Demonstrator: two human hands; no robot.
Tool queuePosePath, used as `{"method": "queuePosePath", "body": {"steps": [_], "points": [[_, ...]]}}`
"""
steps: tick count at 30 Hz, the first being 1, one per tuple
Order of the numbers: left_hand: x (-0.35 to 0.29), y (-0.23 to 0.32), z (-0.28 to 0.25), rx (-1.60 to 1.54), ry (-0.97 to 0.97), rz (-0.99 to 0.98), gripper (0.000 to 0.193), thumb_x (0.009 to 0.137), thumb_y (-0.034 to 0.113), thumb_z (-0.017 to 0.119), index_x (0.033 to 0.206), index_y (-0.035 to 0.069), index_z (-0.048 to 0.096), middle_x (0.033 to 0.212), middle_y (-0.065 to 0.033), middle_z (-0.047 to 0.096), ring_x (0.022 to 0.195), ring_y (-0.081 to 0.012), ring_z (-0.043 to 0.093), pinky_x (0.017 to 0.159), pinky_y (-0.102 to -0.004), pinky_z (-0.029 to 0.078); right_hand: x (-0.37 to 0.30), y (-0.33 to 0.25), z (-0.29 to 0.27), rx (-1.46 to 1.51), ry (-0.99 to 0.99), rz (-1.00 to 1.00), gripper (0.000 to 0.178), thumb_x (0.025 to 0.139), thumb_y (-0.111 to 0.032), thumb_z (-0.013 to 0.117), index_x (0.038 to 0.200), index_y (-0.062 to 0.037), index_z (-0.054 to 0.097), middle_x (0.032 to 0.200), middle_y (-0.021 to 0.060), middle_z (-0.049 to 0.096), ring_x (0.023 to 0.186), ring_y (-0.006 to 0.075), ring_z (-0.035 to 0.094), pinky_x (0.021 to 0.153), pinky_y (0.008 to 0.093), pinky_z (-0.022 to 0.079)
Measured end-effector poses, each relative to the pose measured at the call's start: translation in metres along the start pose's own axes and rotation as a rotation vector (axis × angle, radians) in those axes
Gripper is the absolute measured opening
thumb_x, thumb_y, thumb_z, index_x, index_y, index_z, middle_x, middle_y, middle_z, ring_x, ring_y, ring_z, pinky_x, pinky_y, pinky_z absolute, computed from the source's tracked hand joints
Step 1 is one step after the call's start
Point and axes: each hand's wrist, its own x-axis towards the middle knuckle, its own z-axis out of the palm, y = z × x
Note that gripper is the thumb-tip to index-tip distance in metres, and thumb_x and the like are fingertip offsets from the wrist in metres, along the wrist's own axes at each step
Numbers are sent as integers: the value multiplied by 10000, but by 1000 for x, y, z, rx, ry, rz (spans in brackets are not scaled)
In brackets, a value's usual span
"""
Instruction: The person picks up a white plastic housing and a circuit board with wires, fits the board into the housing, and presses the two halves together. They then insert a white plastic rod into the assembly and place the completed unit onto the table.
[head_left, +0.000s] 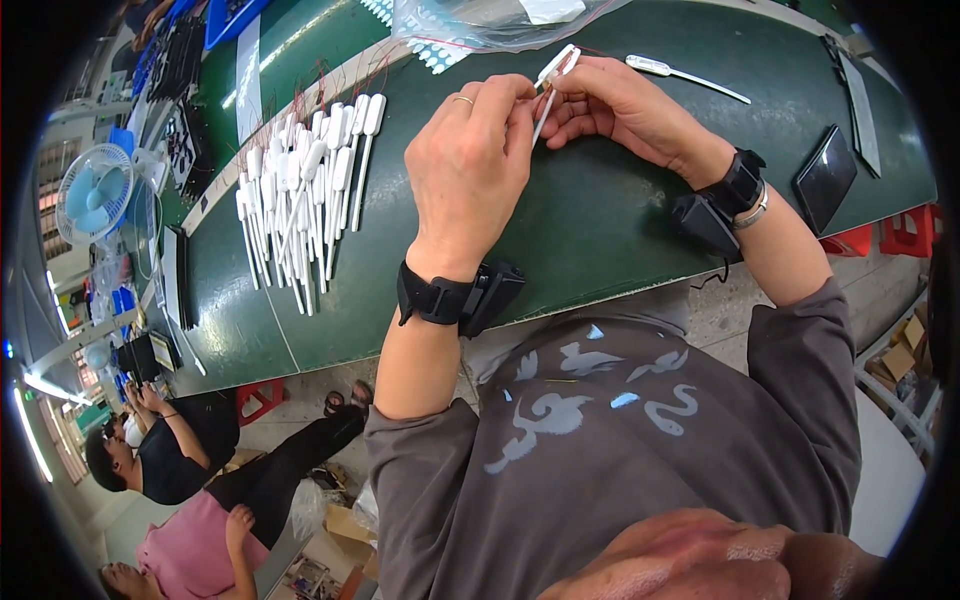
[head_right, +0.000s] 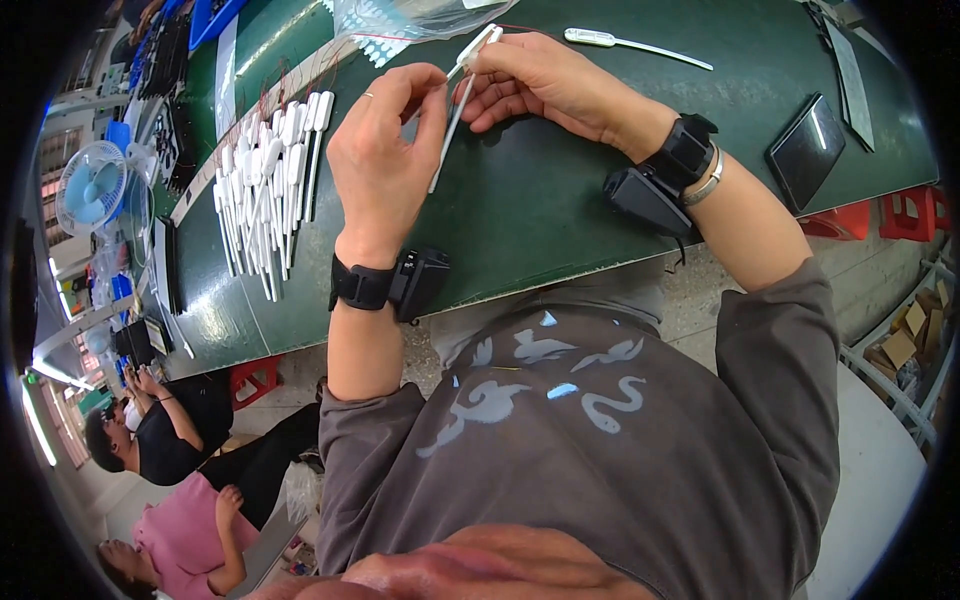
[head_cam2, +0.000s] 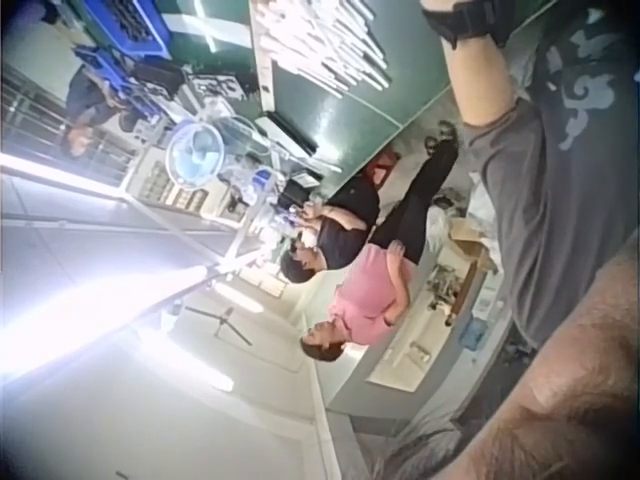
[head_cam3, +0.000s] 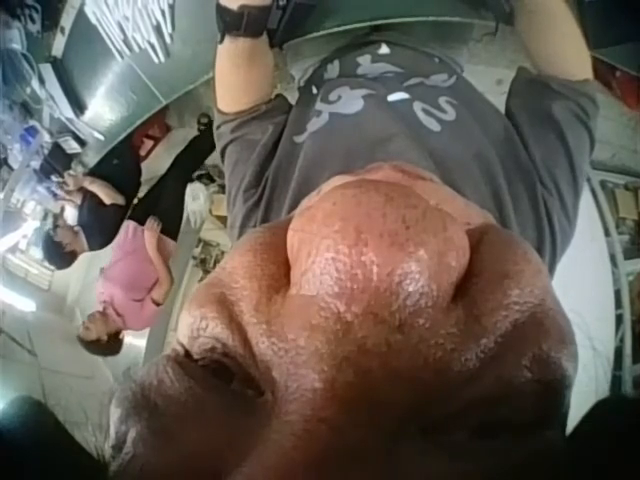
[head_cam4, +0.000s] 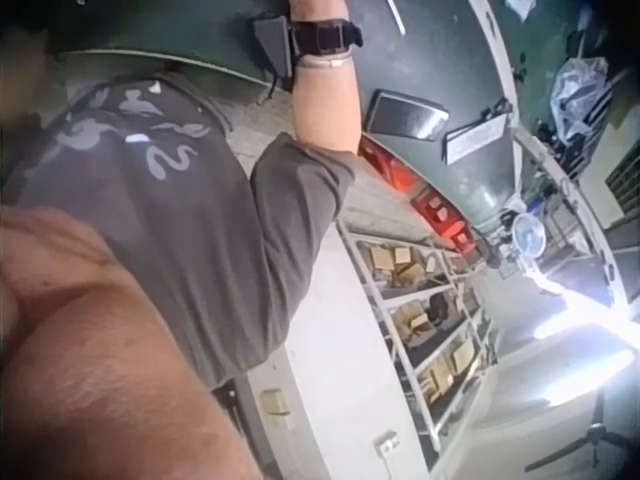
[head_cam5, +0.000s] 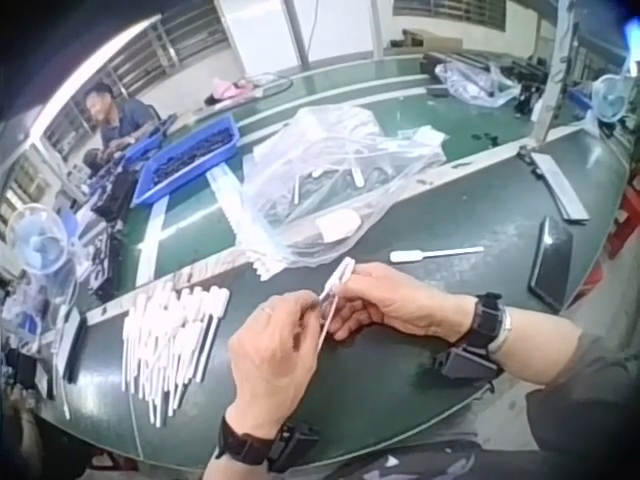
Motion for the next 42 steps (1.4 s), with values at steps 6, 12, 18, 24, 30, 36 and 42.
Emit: {"method": "queuePosePath", "body": {"steps": [6, 12, 18, 24, 30, 36, 42], "points": [[-3, -3, -2, 216, -50, 91, 180, 818, 52, 681, 992, 86, 709, 971, -27, 670, 901, -221, 639, 724, -349, 515, 1, 2, 5, -63, -19, -2, 283, 1014, -244, 557, 1170, -11, 592, 1045, 100, 679, 940, 153, 675, 882, 289, 561], [-1, -1, 7, 206, 36, 114, 165, 797, 66, 693, 960, 68, 715, 1028, -43, 666, 1010, -254, 611, 839, -387, 498, 4, 7, 5, -84, -25, -40, 314, 1025, -261, 553, 1203, -5, 585, 1084, 87, 671, 958, 144, 672, 889, 283, 555], [-2, -4, 13, 236, 87, 135, 147, 797, 91, 702, 940, 60, 717, 1025, -46, 659, 1030, -265, 603, 867, -398, 488, 4, 8, 5, -97, -2, -73, 321, 1021, -259, 566, 1214, -3, 584, 1114, 80, 664, 966, 138, 670, 895, 279, 551], [0, 3, 3, 318, 58, 100, 145, 809, 92, 696, 949, 59, 714, 1015, -51, 655, 1037, -268, 602, 873, -395, 487, 3, 8, 5, -64, 0, -104, 326, 1008, -244, 587, 1226, -2, 580, 1125, 91, 665, 968, 139, 669, 897, 277, 550], [-3, 3, 2, 394, 6, 53, 153, 816, 78, 684, 965, 45, 698, 1004, -72, 656, 988, -277, 599, 846, -391, 491, 2, 9, 8, 8, 59, -135, 313, 996, -228, 603, 1220, -11, 581, 1114, 94, 661, 942, 127, 656, 875, 272, 552], [-2, -5, 7, 385, 102, 140, 135, 830, 67, 672, 957, 24, 687, 1002, -82, 659, 938, -275, 595, 816, -393, 498, 3, 9, 0, -32, 42, -159, 293, 997, -235, 599, 1202, -26, 577, 1078, 71, 652, 893, 113, 626, 828, 273, 548], [0, 11, -4, 393, -32, 7, 142, 843, 41, 654, 979, 5, 676, 1048, -103, 669, 1008, -281, 611, 800, -359, 521, 1, 11, -2, 19, 40, -200, 304, 1014, -272, 559, 1198, -30, 578, 1092, 64, 641, 894, 116, 605, 801, 288, 543]]}}
